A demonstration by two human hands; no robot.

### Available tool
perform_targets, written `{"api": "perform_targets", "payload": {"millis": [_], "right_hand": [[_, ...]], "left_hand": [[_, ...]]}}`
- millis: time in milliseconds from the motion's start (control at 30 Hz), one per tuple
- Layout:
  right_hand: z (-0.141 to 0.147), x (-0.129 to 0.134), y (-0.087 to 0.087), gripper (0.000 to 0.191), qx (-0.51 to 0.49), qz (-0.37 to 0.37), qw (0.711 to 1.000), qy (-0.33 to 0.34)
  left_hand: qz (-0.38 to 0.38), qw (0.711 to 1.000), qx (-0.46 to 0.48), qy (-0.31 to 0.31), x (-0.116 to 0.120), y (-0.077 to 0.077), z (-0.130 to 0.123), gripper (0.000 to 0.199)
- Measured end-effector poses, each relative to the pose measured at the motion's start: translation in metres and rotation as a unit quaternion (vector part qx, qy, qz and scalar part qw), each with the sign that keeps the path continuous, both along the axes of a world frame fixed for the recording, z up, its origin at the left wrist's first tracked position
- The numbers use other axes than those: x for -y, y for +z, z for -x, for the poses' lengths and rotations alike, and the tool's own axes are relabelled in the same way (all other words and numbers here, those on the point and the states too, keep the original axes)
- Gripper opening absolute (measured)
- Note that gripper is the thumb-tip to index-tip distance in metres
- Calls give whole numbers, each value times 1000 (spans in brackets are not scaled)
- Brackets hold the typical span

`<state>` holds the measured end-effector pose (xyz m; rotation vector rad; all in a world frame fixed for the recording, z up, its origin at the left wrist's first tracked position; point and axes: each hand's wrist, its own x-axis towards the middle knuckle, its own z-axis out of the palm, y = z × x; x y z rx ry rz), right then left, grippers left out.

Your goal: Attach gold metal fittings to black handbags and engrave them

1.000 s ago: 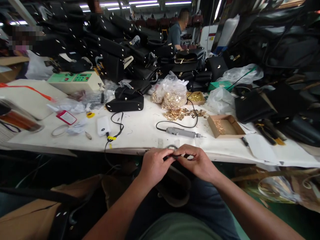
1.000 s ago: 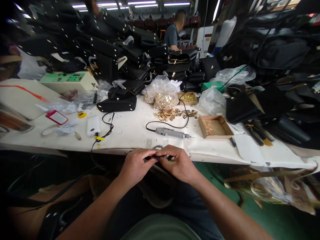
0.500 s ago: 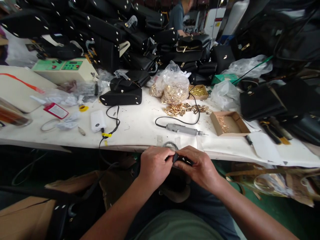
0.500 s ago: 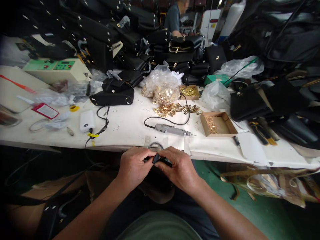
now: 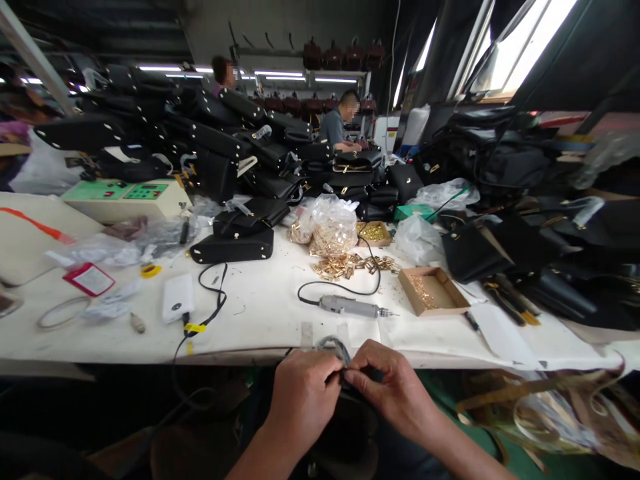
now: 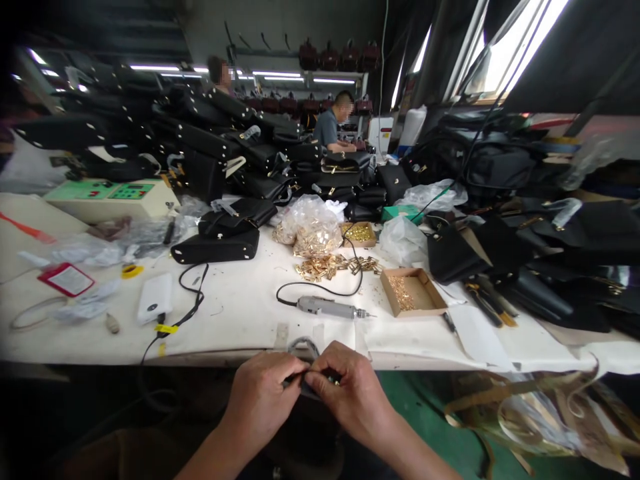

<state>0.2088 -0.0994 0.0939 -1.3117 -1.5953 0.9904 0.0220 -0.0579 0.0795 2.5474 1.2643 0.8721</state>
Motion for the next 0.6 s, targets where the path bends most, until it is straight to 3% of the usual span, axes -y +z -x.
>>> {"api": "perform_targets", "payload": {"millis": [100, 200, 300, 400, 500, 600], "right_hand": [[-13, 6, 11, 33, -58, 27, 998, -12], [-48, 16, 15, 36, -88, 65, 993, -37], [-93, 24, 5, 27, 58, 135, 989, -8], [-122, 24, -5, 17, 261, 134, 955, -30], [-120, -1, 1, 26, 321, 78, 940, -80], [-97, -59, 9, 30, 312, 1, 944, -109]], "left_hand": [[4, 1000, 17, -21, -1, -2, 4, 18], [6, 998, 52, -45, -3, -7, 12, 18], [-2, 995, 74, -66, -5, -13, 20, 16], [-6, 994, 85, -72, -10, -17, 25, 9], [-10, 993, 99, -63, -15, -17, 26, 9], [-6, 992, 112, -63, -20, -16, 23, 12]]}}
